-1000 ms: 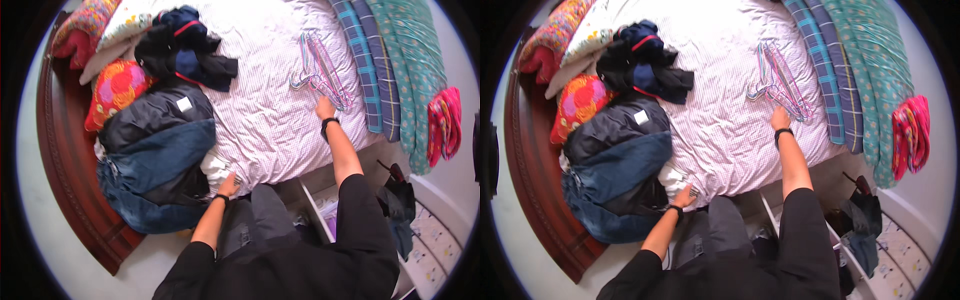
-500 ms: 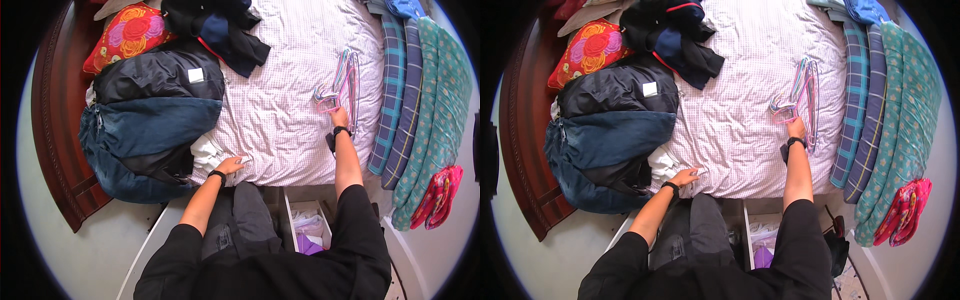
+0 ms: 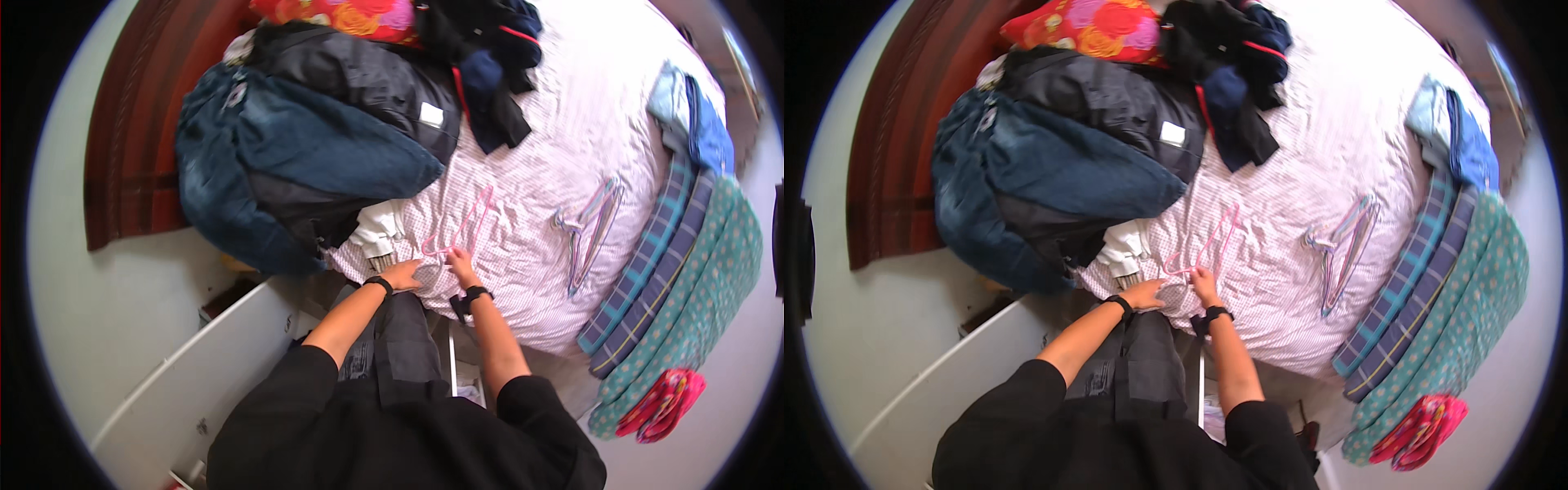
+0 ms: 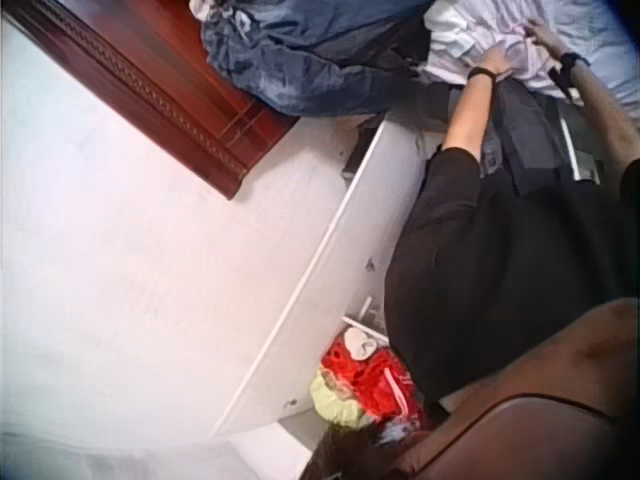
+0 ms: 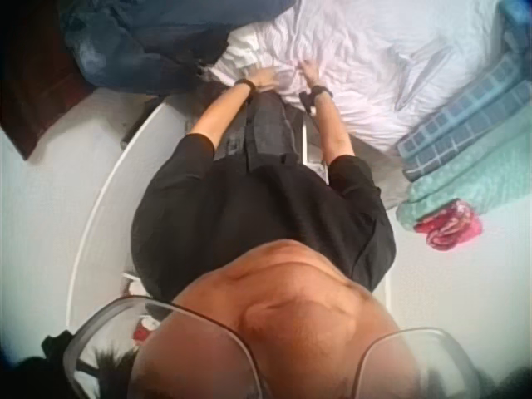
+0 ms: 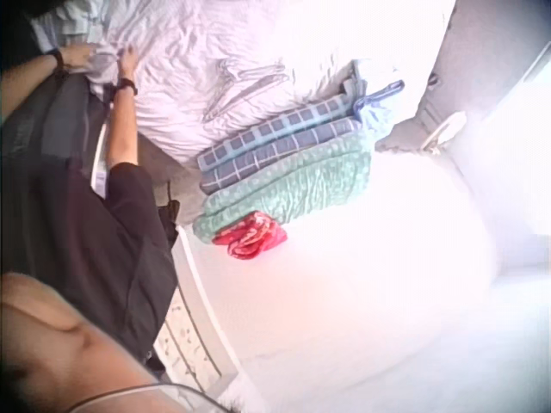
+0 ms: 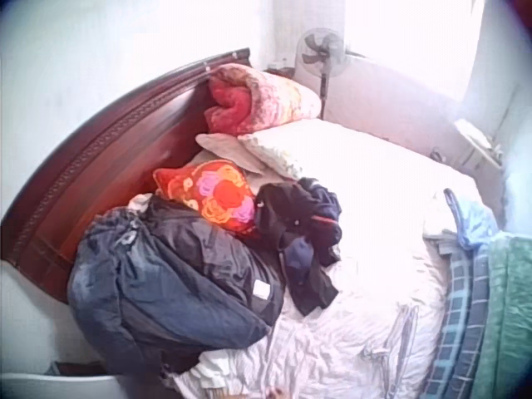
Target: The person picks up a shirt, jackets, and pants from a bed, places several of the items onto hangers, and hangs them in a closet.
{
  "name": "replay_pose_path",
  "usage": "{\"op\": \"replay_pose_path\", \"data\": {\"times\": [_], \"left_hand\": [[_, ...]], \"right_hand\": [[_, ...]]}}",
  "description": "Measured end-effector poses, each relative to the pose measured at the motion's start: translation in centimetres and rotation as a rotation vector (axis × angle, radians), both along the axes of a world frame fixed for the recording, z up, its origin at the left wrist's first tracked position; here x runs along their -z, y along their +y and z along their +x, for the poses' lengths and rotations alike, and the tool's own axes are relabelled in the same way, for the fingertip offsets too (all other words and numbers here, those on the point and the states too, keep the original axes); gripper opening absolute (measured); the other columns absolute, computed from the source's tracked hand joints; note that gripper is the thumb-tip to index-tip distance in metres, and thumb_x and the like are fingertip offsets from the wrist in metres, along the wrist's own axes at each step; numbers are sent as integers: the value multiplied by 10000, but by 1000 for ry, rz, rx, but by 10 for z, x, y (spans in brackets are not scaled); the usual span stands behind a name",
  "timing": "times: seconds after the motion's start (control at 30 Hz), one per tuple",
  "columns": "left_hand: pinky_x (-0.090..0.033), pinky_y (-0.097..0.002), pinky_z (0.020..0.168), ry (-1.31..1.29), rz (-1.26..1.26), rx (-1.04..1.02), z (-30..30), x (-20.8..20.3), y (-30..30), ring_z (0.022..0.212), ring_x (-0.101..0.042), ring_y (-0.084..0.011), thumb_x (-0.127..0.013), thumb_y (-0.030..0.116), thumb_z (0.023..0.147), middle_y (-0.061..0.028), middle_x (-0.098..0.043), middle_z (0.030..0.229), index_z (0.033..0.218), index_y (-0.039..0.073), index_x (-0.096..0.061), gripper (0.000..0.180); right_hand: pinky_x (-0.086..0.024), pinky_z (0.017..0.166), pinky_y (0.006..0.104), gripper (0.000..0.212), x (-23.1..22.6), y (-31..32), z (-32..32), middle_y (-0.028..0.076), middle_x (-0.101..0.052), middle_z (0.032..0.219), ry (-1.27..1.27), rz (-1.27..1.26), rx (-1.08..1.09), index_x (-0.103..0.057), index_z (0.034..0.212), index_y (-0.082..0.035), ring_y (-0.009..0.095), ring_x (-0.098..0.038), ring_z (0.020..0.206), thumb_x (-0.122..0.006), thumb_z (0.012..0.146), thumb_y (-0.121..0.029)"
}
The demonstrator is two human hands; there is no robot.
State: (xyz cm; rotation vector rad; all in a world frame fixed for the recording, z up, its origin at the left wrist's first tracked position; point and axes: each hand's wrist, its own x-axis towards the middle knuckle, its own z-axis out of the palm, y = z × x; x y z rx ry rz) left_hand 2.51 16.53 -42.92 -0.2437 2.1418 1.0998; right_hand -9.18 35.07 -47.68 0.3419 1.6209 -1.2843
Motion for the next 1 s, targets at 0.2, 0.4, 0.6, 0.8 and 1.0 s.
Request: {"op": "replay_pose_path", "data": {"times": [0.2,0.4,0.6,0.8,1.0], "left_hand": [[-512,-387,749,126,207,-737,-51,-55,-10,893,-666,-321,-660,239,824,-176,-678,899,973,14,-624,273],[-471,-400,602,412,51,-743,-64,-147,-132,668,-632,-331,-630,459,869,-165,-641,727,848,73,-685,390],[-471,-444,588,438,-392,-1076,9,-199,-275,668,-626,-352,-455,368,932,-133,-635,693,682,91,-604,401],[-492,-522,754,436,-856,-1503,129,-204,-349,960,-596,-417,-604,267,848,-247,-582,1084,1115,25,-478,381],[-517,-508,731,244,-914,-1445,148,-164,-364,926,-626,-422,-671,284,824,-227,-631,1007,1118,17,-498,433]], "right_hand": [[-441,835,285,273,-87,-84,5,59,-592,966,293,-136,28,-721,941,-21,154,-548,955,-597,953,-264],[-436,713,260,258,-163,-157,-45,27,-646,934,501,-238,-173,-714,942,-41,126,-580,849,-578,946,-260],[-468,800,375,237,-178,-293,-85,107,-619,963,1084,-41,-546,-653,1025,-30,280,-598,906,-672,838,-176],[-384,982,526,822,-133,-420,-112,158,-481,1343,1438,404,-664,-435,1305,-56,371,-491,1199,-826,663,-387],[-441,930,424,524,-138,-427,-145,203,-642,1126,934,83,-982,-546,1211,-24,356,-590,1103,-690,812,-332]]}}
